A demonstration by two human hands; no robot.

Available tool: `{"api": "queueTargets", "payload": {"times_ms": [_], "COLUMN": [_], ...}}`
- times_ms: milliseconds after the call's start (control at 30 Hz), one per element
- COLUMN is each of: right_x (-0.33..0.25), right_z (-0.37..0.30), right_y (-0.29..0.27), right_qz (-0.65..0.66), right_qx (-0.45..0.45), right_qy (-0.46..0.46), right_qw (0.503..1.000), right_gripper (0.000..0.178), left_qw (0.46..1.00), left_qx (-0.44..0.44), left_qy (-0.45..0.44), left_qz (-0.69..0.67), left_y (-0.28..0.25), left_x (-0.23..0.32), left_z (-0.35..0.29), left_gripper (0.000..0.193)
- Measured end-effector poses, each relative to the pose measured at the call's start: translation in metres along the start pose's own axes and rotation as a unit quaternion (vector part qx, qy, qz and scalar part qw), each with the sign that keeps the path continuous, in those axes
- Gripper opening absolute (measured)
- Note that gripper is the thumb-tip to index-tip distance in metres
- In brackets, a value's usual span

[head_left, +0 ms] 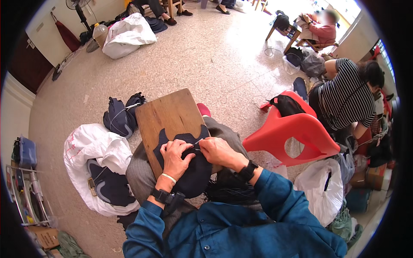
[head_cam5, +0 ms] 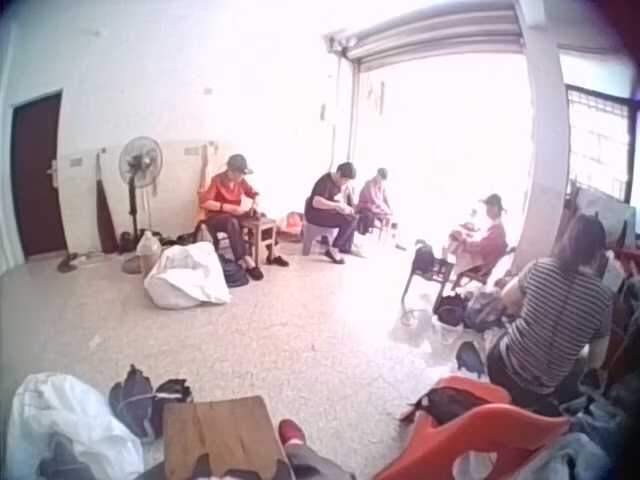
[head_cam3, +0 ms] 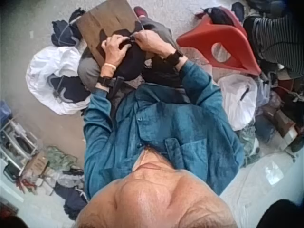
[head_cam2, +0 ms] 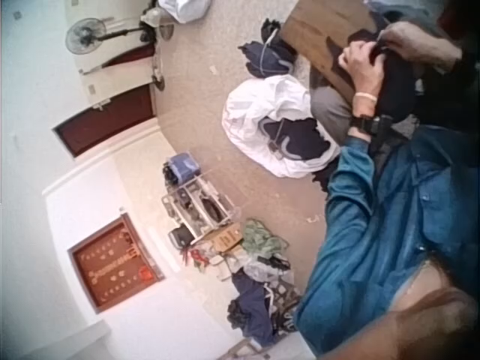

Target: The recorder is hand-sewing components of a blue shoe upper using a needle and thread.

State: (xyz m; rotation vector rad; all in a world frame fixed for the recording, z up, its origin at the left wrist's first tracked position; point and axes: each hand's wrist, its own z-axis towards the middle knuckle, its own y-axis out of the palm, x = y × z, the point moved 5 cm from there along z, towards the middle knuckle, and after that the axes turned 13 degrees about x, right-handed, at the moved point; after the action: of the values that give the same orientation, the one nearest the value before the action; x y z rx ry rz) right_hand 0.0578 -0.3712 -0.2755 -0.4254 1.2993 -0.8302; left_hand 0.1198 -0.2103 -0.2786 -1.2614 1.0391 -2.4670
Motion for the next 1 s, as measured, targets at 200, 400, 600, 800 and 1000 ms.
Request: {"api": "queueTargets", "payload": {"times_ms": [200,400,600,800,1000], "right_x": [0.004,-0.003,-0.005,-0.017,-0.006], "right_z": [0.011,-0.006,-0.018,-0.010,-0.013], "right_y": [0.006,0.012,0.008,0.015,0.009], "right_qz": [-0.003,-0.028,0.007,-0.024,0.002], "right_qx": [-0.034,0.011,0.129,0.119,0.140], "right_qy": [-0.024,-0.042,0.026,-0.033,0.003], "right_qw": [0.999,0.999,0.991,0.992,0.990], "right_gripper": [0.011,0.010,0.004,0.003,0.007], "left_qw": [0.999,0.998,0.998,0.997,0.994], "left_qx": [0.014,0.007,0.026,0.029,0.053], "left_qy": [0.019,0.009,0.015,0.011,0.024], "left_qz": [-0.047,-0.065,-0.063,-0.077,-0.094], "left_y": [0.004,0.000,-0.001,0.002,0.003], "left_x": [-0.005,-0.007,-0.005,-0.009,-0.017], "left_z": [-0.001,-0.001,-0.001,-0.003,-0.003], "left_gripper": [0.032,0.035,0.035,0.032,0.016]}}
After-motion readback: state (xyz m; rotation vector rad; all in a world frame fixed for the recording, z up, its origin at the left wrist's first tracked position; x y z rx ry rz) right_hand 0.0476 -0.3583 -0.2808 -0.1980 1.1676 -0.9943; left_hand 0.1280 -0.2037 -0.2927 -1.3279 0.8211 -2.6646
